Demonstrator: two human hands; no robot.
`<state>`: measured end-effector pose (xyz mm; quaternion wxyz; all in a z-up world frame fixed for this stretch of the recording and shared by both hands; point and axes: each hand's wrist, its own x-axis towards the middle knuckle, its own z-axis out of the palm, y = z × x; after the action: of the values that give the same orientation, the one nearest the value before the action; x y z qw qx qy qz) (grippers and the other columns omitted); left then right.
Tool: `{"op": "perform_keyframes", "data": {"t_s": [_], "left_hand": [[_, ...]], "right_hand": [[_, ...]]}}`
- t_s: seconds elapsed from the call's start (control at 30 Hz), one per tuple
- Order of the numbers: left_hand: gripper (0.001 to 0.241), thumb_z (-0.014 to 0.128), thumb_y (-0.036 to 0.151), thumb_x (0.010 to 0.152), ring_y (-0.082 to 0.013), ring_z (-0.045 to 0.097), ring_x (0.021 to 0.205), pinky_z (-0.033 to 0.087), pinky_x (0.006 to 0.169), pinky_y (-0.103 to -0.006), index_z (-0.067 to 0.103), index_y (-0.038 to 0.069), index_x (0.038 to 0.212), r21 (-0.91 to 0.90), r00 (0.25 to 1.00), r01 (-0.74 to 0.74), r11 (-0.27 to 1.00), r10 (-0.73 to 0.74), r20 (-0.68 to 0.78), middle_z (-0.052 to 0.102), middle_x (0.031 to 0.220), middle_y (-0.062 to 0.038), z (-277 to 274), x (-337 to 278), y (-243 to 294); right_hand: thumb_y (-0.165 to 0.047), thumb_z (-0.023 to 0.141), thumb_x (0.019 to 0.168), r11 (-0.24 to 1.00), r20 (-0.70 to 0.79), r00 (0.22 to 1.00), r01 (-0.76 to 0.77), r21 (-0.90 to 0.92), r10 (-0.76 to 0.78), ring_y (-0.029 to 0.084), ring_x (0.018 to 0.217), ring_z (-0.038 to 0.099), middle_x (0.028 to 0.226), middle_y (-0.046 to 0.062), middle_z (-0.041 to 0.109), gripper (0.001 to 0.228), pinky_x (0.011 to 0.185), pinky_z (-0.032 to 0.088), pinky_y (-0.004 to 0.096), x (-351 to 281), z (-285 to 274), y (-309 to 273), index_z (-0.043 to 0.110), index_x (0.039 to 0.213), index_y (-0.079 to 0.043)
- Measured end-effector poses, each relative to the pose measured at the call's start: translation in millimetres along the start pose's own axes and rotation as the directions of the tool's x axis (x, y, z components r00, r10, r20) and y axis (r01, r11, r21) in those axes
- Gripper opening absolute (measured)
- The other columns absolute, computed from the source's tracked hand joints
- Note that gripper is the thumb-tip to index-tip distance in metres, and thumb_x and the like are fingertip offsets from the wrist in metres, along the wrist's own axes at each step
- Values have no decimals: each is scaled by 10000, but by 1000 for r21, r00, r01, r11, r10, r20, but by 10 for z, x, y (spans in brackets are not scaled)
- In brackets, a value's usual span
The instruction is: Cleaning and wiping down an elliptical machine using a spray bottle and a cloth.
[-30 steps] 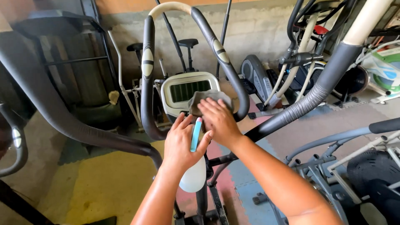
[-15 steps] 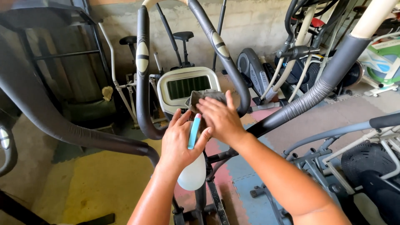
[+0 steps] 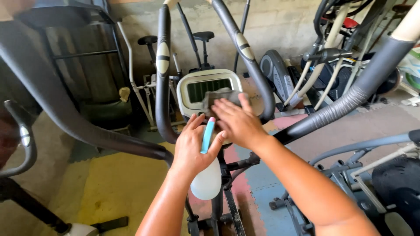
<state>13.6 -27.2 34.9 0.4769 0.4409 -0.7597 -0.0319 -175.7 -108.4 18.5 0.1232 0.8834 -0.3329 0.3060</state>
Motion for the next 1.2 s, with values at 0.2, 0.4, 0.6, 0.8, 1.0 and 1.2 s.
{"op": "perform_keyframes", "data": {"t_s": [0.2, 0.4, 0.6, 0.8, 1.0, 1.2], "left_hand": [[526, 716, 468, 896, -477, 569, 1302, 420, 1174, -478, 679, -37, 751, 20, 996, 66, 998, -67, 63, 696, 1100, -329, -5, 7, 13], [537, 736, 497, 875, -548, 504, 1303, 436, 1047, -505, 699, -28, 768, 59, 997, 59, 997, -61, 45, 589, 1295, -390, 53, -8, -33], [539, 687, 527, 890, -513, 528, 1304, 415, 1148, -500, 708, -9, 852, -8, 983, 133, 991, -131, 129, 663, 1224, -311, -41, 8, 44], [550, 740, 510, 869, -530, 475, 1344, 427, 1063, -511, 695, -27, 759, 74, 992, 100, 992, -105, 70, 567, 1343, -390, 51, -4, 1], [521, 742, 501, 866, -501, 513, 1333, 444, 1084, -491, 722, -19, 834, 35, 995, 98, 995, -99, 29, 625, 1306, -341, 46, -34, -14], [509, 724, 495, 880, -418, 609, 1264, 499, 1012, -460, 742, -9, 946, -84, 976, 216, 973, -216, 17, 645, 1316, -292, -132, -138, 34]], "right_hand": [[-309, 493, 1003, 938, 112, 966, -190, -290, 231, 270, 1413, 476, 1495, 149, 546, 503, 1231, 178, 588, 44, -64, 194, 551, 1426, -43], [-342, 511, 997, 943, 33, 962, -258, -210, 271, 411, 1464, 302, 1596, 294, 325, 642, 1198, 201, 486, 538, 369, 384, 412, 1496, 50], [-262, 486, 1024, 993, 132, 986, 86, 84, -97, 336, 1556, 302, 1663, 159, 361, 583, 1266, 209, 473, 688, 383, 252, 429, 1560, -41], [-351, 507, 1005, 972, 95, 993, -45, -232, 68, 289, 1483, 364, 1601, 161, 403, 577, 1204, 170, 580, 479, 150, 389, 476, 1497, -52], [-350, 499, 1034, 827, 137, 925, -243, -506, 355, 308, 1484, 426, 1531, 180, 515, 544, 1261, 198, 562, 234, -92, 125, 533, 1436, 15], [-341, 504, 1019, 937, 76, 950, -284, -202, 304, 369, 1512, 303, 1588, 231, 394, 597, 1207, 191, 559, 367, 205, 379, 457, 1481, 34]]}}
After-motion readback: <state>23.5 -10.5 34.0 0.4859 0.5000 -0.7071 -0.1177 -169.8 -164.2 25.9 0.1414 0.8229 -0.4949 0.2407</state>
